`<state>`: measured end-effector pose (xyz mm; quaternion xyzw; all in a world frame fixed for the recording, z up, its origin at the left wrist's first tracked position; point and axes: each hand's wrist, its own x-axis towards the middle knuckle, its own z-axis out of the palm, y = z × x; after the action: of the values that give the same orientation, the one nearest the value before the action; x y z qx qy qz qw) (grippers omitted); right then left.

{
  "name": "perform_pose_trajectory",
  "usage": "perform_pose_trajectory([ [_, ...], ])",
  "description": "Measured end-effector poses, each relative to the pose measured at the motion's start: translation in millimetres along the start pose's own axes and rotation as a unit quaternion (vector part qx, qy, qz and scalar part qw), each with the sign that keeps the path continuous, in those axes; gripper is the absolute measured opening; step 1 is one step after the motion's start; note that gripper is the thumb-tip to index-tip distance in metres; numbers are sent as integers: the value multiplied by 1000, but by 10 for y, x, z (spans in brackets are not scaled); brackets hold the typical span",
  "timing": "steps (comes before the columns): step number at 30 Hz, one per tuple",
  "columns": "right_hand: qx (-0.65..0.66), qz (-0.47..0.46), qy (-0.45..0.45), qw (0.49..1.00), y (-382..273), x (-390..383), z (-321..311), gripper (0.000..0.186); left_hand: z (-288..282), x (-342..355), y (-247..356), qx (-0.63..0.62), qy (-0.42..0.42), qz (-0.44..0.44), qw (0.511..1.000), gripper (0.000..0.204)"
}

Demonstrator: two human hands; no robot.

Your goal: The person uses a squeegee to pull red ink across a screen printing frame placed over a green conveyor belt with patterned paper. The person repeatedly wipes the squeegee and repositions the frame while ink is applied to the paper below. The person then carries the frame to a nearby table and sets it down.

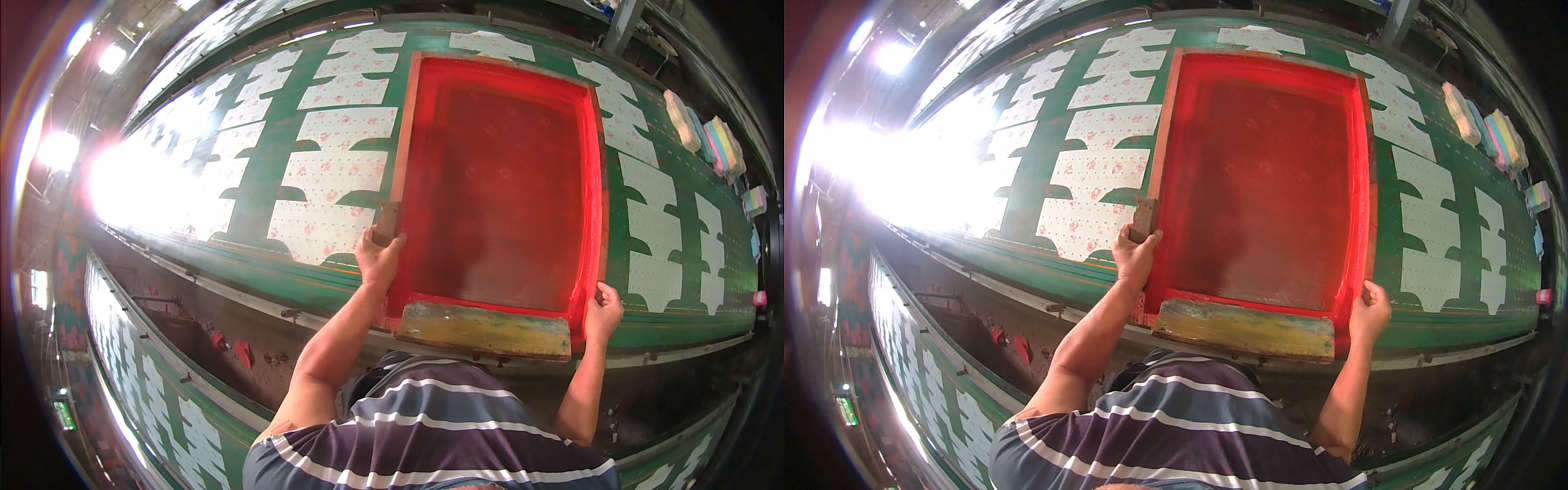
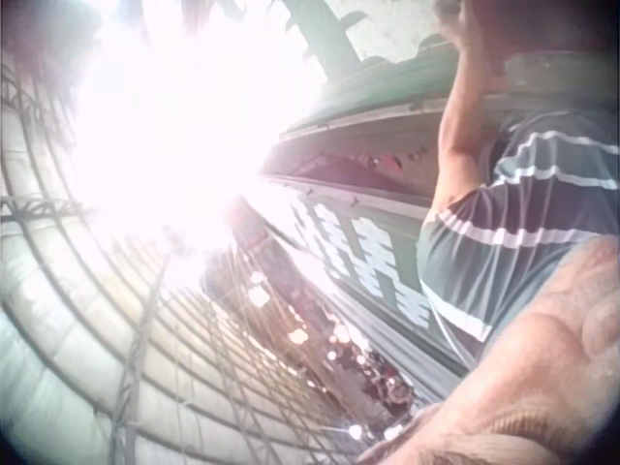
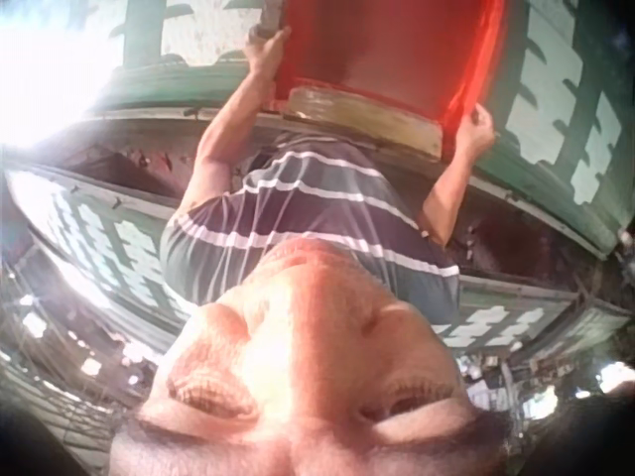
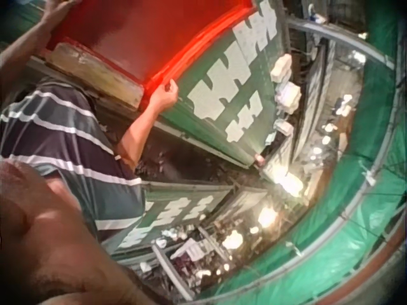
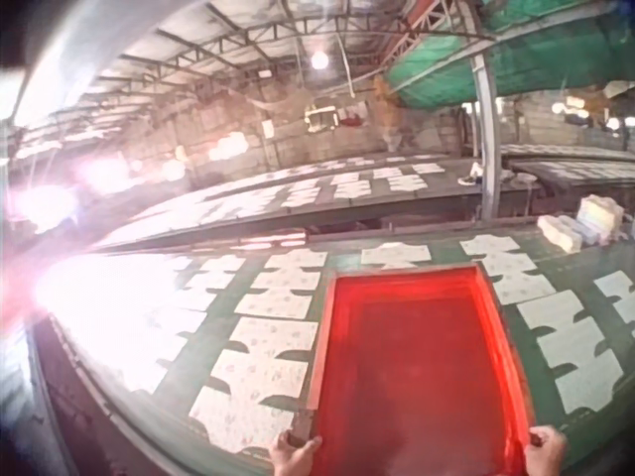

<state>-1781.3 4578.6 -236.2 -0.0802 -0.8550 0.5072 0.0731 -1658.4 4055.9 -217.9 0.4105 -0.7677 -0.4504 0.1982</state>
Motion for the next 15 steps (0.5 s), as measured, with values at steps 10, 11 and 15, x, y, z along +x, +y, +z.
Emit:
perform_pose_trajectory([
  [10, -85, -17, 5, 996, 29, 146, -229, 28, 279, -168, 62, -8, 11, 26, 1000, 56],
  [11, -86, -18, 5, 996, 35, 157, -244, 28, 294, -179, 69, -9, 9, 27, 1000, 56],
  [15, -55, 8, -9, 998, 87, 208, -290, 29, 330, -209, 116, 11, 9, 29, 999, 57],
])
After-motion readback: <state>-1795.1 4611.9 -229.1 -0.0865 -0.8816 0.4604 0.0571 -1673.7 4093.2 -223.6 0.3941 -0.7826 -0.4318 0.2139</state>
